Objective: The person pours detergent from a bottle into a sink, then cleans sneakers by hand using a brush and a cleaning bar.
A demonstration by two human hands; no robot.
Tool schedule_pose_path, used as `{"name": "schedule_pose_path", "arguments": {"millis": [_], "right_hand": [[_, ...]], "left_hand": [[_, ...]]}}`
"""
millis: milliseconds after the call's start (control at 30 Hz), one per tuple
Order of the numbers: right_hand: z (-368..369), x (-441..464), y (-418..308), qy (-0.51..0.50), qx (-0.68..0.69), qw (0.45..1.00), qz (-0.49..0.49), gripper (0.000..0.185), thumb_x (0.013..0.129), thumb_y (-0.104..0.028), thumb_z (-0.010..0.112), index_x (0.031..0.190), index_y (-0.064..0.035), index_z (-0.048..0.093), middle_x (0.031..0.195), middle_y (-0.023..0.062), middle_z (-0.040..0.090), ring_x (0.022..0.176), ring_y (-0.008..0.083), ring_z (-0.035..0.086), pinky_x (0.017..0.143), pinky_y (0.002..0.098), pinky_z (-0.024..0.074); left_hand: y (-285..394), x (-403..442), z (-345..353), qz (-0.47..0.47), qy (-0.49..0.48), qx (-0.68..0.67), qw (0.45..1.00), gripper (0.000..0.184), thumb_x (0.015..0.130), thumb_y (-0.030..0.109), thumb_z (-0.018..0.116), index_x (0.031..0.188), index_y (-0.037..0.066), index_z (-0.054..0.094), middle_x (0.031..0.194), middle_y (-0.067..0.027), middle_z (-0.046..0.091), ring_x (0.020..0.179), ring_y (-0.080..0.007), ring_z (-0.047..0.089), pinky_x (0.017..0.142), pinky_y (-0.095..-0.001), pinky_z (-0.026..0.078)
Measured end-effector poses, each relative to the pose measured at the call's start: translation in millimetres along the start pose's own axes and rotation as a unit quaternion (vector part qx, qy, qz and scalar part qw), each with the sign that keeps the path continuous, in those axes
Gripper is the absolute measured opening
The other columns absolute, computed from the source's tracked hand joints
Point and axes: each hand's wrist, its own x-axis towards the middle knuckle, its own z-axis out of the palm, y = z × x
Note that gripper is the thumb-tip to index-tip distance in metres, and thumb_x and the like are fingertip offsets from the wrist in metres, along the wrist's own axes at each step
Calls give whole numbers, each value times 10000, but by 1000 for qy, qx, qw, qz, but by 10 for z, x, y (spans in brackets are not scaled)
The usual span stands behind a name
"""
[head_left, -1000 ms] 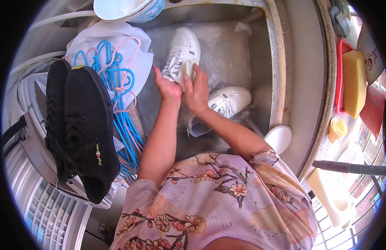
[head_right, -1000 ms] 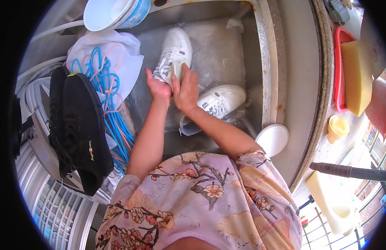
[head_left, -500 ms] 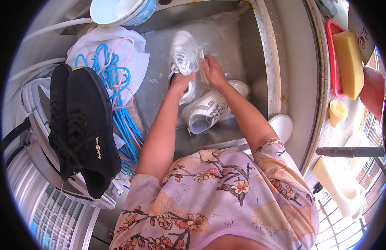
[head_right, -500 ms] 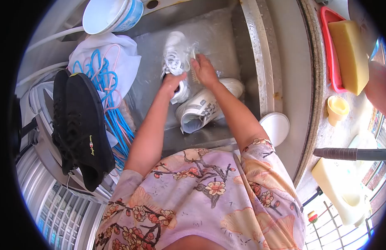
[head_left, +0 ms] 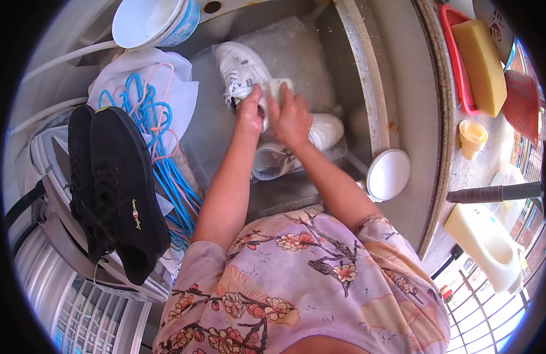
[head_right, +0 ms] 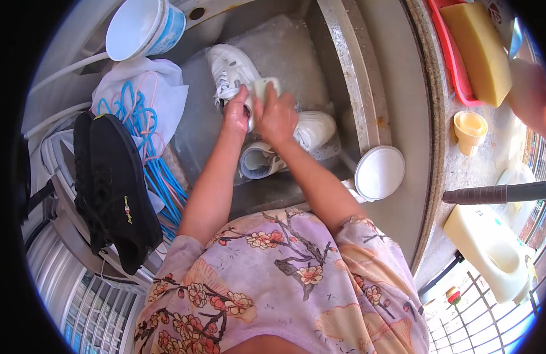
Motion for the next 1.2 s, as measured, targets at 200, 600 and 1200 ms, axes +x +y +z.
{"name": "schedule_pose_path", "arguments": {"millis": [200,600,1200], "right_hand": [[-187,-159,-250,-11,68,997,-24,499,844,-360,598,1226,-52,511,962,232,520,918,408,539,725,488,459],[434,953,767,47,-7,989,138,476,874,-361,571,1202,-34,465,1090,243,511,1010,417,531,811,491,458],[401,457,203,19,32,989,146,520,889,-390,530,1273,-58,419,1077,250,523,1046,417,519,822,509,457]], "left_hand": [[153,-195,185,-69,-22,-114,991,377,946,342,519,1154,31,564,998,-89,658,832,-185,642,664,-264,530],[536,33,470,29,118,-262,957,394,943,457,489,944,65,529,683,-12,482,531,-131,427,503,-234,427],[479,-129,580,44,45,143,988,222,884,151,628,1078,89,541,962,-62,622,838,-169,615,668,-310,506]]}}
